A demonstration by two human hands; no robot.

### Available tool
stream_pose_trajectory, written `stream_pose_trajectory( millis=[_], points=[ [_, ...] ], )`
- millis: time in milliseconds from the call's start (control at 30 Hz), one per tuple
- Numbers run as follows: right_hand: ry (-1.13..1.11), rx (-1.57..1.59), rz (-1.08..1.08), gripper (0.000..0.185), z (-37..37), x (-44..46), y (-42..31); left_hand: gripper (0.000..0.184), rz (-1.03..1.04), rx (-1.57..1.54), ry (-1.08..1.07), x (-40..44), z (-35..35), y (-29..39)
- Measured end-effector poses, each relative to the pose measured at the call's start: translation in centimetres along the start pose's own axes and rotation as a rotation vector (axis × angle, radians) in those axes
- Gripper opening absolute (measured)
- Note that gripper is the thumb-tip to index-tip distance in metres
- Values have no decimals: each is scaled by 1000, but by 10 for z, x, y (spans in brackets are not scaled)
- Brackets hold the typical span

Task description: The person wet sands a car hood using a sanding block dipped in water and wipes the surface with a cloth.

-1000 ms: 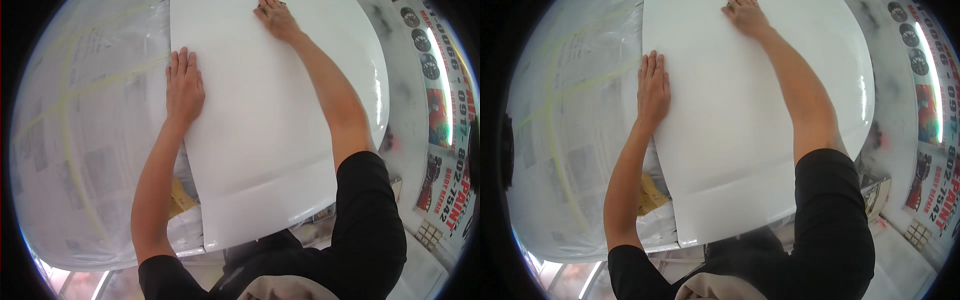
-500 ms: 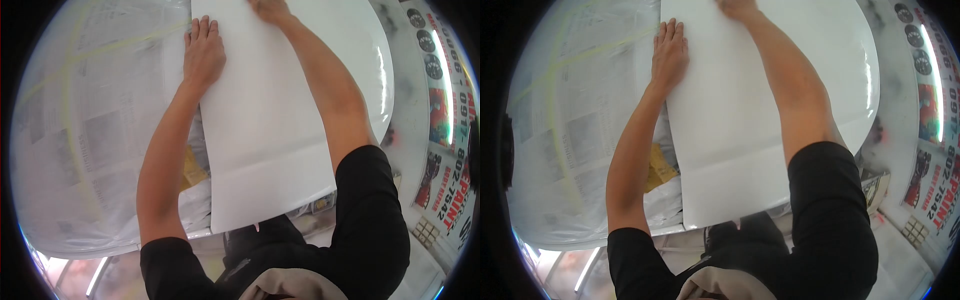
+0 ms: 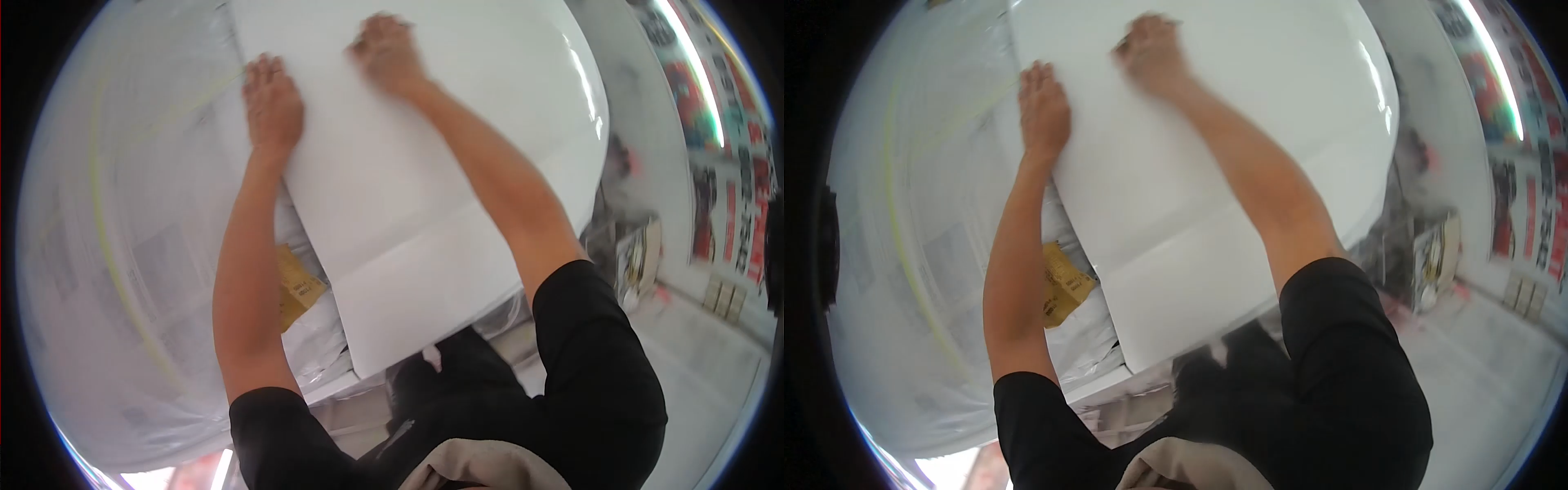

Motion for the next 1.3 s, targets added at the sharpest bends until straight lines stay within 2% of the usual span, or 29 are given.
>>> stream_pose_trajectory(
  millis=[33, 67, 133, 233, 267, 333, 400, 433, 467, 500, 533, 567, 600, 633, 667, 733, 800, 833, 867, 967, 1000, 1033, 1067, 1100, 1133, 1200, 1233, 1267, 1300],
  points=[
    [-99, 146, 31, 48, -32, -33, -31, 51, 1, -24, 2, 1, 1, -2],
    [-31, 208, -9, 49, -49, -82, -64, 51, -10, -52, 3, 0, 1, -3],
    [-68, 362, -20, 51, -112, -182, -127, 50, -18, -62, -36, -3, -4, -3],
    [-221, 473, 1, 52, -110, -223, -71, 49, 12, -53, -50, -2, -4, -4],
    [-161, 549, 72, 48, -108, -214, -19, 49, 21, -61, -60, -1, -4, -1],
    [-51, 272, 140, 43, -80, -195, 73, 49, 3, -82, -57, 1, -7, 0],
    [-107, 181, 500, 40, -59, -182, 173, 49, -4, -112, -78, -3, -10, 3],
    [-7, 65, 542, 39, -61, -179, 169, 49, -1, -102, -81, -2, -9, 0],
    [81, -58, 588, 38, -62, -178, 157, 49, 3, -100, -95, -3, -9, 0],
    [-59, -273, 447, 37, -55, -181, 120, 50, 7, -106, -105, 0, -10, 4],
    [-157, -70, 409, 37, -71, -184, 61, 50, 9, -97, -111, 5, -10, 4],
    [55, 280, 276, 42, -84, -199, -6, 50, 10, -84, -114, 5, -7, 0],
    [-125, 312, 217, 46, -91, -211, -82, 50, 15, -71, -127, 1, -3, -4],
    [-52, 456, 187, 48, -131, -229, -123, 51, 39, -62, -123, 0, -1, -7],
    [3, 548, 212, 45, -135, -233, -116, 51, 69, -51, -121, -1, 3, -12],
    [-74, 474, 167, 44, -115, -227, -41, 52, 83, -60, -135, -2, 3, -8],
    [57, 52, 175, 38, -84, -238, 94, 52, 33, -102, -153, -2, -7, 0],
    [-99, -244, 209, 38, -71, -236, 170, 52, 31, -105, -158, -1, -6, -1],
    [-256, -136, 472, 41, -50, -239, 261, 52, 34, -98, -154, 0, -4, -2],
    [-48, -116, 832, 45, -60, -232, 276, 52, 50, -78, -170, -4, -6, -3],
    [53, -374, 651, 50, -54, -232, 228, 52, 54, -76, -167, -3, -3, -5],
    [-266, -229, 544, 49, -75, -219, 155, 52, 56, -77, -155, 1, -1, -7],
    [-3, 24, 385, 50, -80, -225, 82, 52, 69, -81, -149, 2, 1, -7],
    [-62, 197, 328, 47, -86, -230, 10, 52, 83, -83, -149, -1, 1, -10],
    [0, 397, 311, 43, -118, -240, -36, 52, 101, -83, -152, -1, 0, -9],
    [17, 366, 215, 43, -118, -242, 3, 52, 117, -90, -170, 0, -2, -6],
    [-1, 330, 143, 44, -99, -241, 54, 52, 116, -91, -181, -2, -2, -7],
    [86, 257, 229, 43, -89, -241, 127, 52, 87, -105, -199, -3, -4, -3],
    [53, -18, 263, 40, -68, -242, 201, 52, 56, -121, -207, -1, -10, 6]
  ],
)
Point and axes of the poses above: each hand's wrist, its own x-axis towards the middle knuckle, its own z-axis out of the palm, y = z × x, the point moved 7 cm from there along x, towards the middle knuckle, and after that the axes turned 1 degree about -x, right-handed, at the moved point
